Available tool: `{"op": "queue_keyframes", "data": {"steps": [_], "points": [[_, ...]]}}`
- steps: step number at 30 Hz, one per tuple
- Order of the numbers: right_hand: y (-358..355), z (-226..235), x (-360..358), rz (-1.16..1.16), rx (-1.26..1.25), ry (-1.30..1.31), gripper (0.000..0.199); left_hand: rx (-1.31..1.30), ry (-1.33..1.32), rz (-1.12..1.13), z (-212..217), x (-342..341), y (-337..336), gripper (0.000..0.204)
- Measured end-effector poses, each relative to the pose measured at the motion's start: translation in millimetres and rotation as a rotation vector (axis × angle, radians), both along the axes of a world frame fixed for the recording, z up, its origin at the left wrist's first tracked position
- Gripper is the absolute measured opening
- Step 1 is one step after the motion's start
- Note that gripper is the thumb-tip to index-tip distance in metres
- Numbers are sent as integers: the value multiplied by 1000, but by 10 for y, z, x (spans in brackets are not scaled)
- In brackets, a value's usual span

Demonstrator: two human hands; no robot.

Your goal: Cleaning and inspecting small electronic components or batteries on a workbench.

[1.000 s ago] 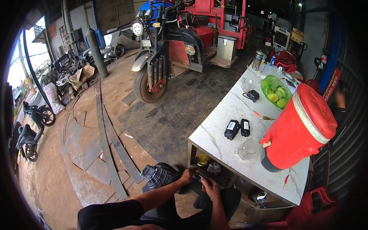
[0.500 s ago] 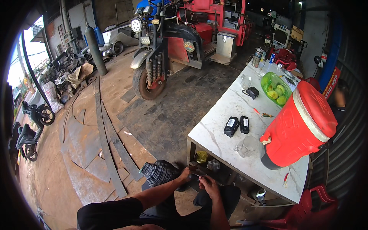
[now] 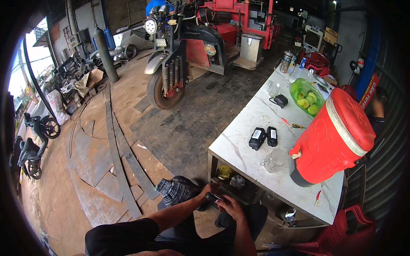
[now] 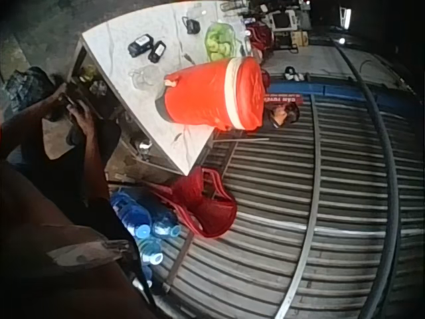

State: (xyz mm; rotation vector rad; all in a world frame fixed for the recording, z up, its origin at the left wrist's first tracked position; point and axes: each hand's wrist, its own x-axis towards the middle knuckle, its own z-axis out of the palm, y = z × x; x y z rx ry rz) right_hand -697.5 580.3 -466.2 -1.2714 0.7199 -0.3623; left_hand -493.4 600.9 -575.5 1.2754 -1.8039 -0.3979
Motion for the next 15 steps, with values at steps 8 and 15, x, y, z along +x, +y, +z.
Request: {"op": "queue_keyframes", "data": {"steps": [8, 15], "points": [[-17, -65, -151, 7, 68, -64, 27, -110, 63, -260, -637, -35, -206, 15], [-18, 60, -3, 27, 20, -43, 33, 537, 905, -94, -1623, -44, -272, 14]]}}
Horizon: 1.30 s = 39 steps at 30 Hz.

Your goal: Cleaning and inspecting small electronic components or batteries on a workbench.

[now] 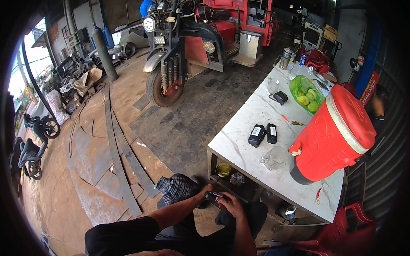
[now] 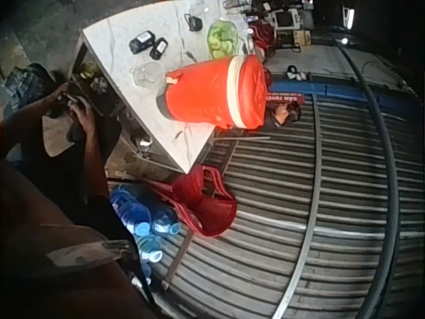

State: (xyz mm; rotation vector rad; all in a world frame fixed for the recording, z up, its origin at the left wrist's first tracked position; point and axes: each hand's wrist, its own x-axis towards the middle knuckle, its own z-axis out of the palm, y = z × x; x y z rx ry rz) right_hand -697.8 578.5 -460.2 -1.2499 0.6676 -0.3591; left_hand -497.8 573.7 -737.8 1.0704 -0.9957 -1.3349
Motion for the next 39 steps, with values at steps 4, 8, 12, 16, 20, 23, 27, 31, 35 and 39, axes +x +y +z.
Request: {"op": "queue_keyframes", "data": {"steps": [4, 8, 12, 16, 20, 23, 27, 31, 35, 39], "points": [[18, -40, -9, 47, 52, 17, 32, -48, -443, -93, -132, 44, 91, 17], [1, -117, -26, 74, 41, 24, 32, -106, -889, -187, -195, 74, 156, 20], [24, -141, -26, 17, 46, 16, 33, -152, -1218, -265, -299, 18, 176, 22], [35, -105, 90, 7, -5, 70, 35, -73, 388, -367, -373, -82, 139, 43], [-5, -189, 85, 5, -5, 113, 36, -235, 733, -515, 67, -155, 147, 54], [-33, -355, -47, -63, -1, 138, 35, -205, 130, -370, 736, -165, 265, 45], [-8, -190, -47, -75, 13, 111, 33, -162, -801, -76, 1696, -76, 299, 33], [10, -116, 54, 4, 39, 19, 32, -640, -976, 115, 1628, 115, 288, 25], [-19, -167, -171, -4, 48, 17, 33, -626, -791, -152, 1540, -45, 165, 24], [15, -110, 109, 64, 23, 0, 33, -910, -1031, -146, 516, 211, 244, 19]]}}
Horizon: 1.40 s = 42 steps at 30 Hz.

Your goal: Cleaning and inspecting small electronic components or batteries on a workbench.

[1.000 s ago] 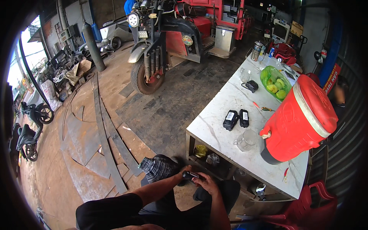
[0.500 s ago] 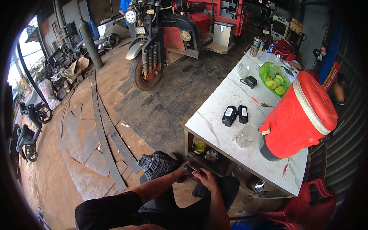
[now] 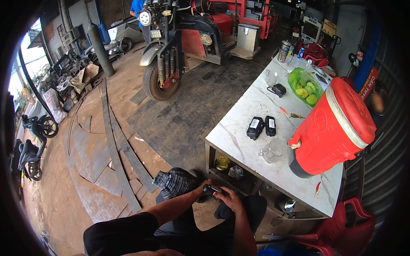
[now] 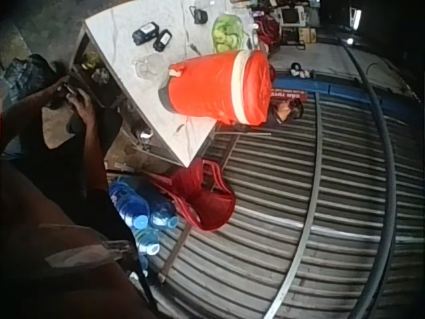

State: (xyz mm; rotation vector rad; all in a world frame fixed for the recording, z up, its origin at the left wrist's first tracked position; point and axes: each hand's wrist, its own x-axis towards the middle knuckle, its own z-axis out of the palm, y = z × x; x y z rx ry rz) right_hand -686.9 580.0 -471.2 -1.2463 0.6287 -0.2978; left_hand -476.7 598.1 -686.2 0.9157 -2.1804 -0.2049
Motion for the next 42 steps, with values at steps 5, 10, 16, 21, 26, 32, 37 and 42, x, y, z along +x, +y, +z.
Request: {"op": "queue_keyframes", "data": {"steps": [5, 10, 16, 21, 26, 32, 37, 42], "points": [[-13, -20, -151, -67, -42, 77, 33, 1021, 1052, -244, 251, -347, 117, 55], [-34, -50, -156, -83, -46, 111, 33, 936, 939, -140, 557, -367, 146, 47], [-10, 62, -67, -40, 7, 50, 34, 743, 871, -13, 353, -78, 36, 24], [10, 83, -80, -58, 49, 42, 34, 328, 299, 1, -12, -389, 102, 22], [-43, -114, -426, -179, -18, 115, 34, 820, 759, -87, 534, -747, 29, 21], [-35, -120, -178, -127, -10, 113, 37, 1213, 1344, -197, 921, -410, 194, 17], [-15, 4, -83, -39, 72, 5, 38, 974, 982, 34, 667, -193, 141, 12], [-16, -17, -133, -73, 76, 22, 38, 619, 518, -27, 822, -299, 84, 21]]}}
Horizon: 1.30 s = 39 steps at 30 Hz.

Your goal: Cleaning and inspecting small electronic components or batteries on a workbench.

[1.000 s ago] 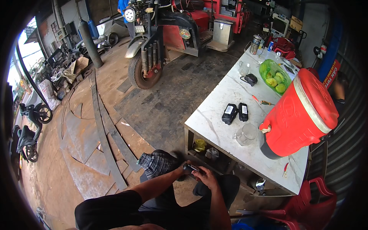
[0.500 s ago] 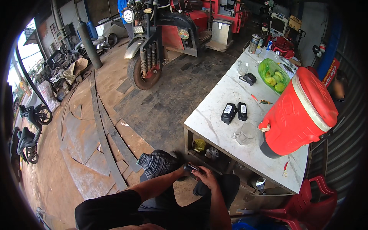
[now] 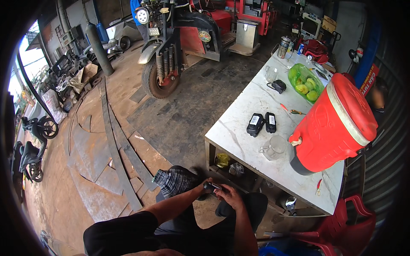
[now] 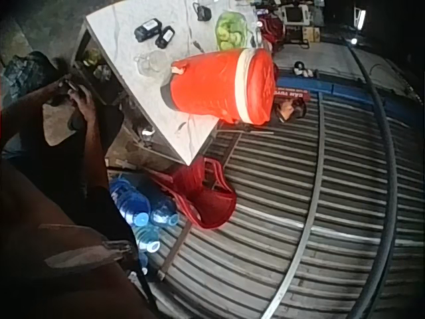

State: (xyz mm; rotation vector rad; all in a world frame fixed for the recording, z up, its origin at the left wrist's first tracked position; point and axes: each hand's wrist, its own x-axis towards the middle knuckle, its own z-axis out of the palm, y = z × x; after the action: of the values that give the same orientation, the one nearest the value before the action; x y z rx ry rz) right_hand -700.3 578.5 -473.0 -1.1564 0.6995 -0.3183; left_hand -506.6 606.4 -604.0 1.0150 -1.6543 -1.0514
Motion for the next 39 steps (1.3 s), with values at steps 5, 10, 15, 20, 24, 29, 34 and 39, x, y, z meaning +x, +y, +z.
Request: {"op": "queue_keyframes", "data": {"steps": [5, 10, 15, 20, 24, 29, 34, 39], "points": [[10, 41, 124, -11, -64, 66, 38, 301, 398, -201, -272, 31, 60, 47], [1, 13, -3, -42, -48, 46, 36, 300, 595, -265, 172, -58, 49, 46], [20, 112, 51, 23, 2, -19, 34, 91, 111, -57, 540, 114, 100, 39], [0, 31, -48, -38, -22, -16, 34, 573, 955, -105, 167, -141, 49, 29], [18, -33, 142, -37, -83, 36, 33, 155, 925, -288, -663, -107, -38, 25], [-33, -60, -208, -90, -43, 79, 35, 648, 1097, -310, -235, -375, -124, 20], [-14, 48, -59, 22, -21, 2, 33, -8, 98, -32, -149, -1, -91, 27], [15, 57, 79, 13, 4, -34, 33, 344, 620, 19, -553, 34, 1, 26]]}}
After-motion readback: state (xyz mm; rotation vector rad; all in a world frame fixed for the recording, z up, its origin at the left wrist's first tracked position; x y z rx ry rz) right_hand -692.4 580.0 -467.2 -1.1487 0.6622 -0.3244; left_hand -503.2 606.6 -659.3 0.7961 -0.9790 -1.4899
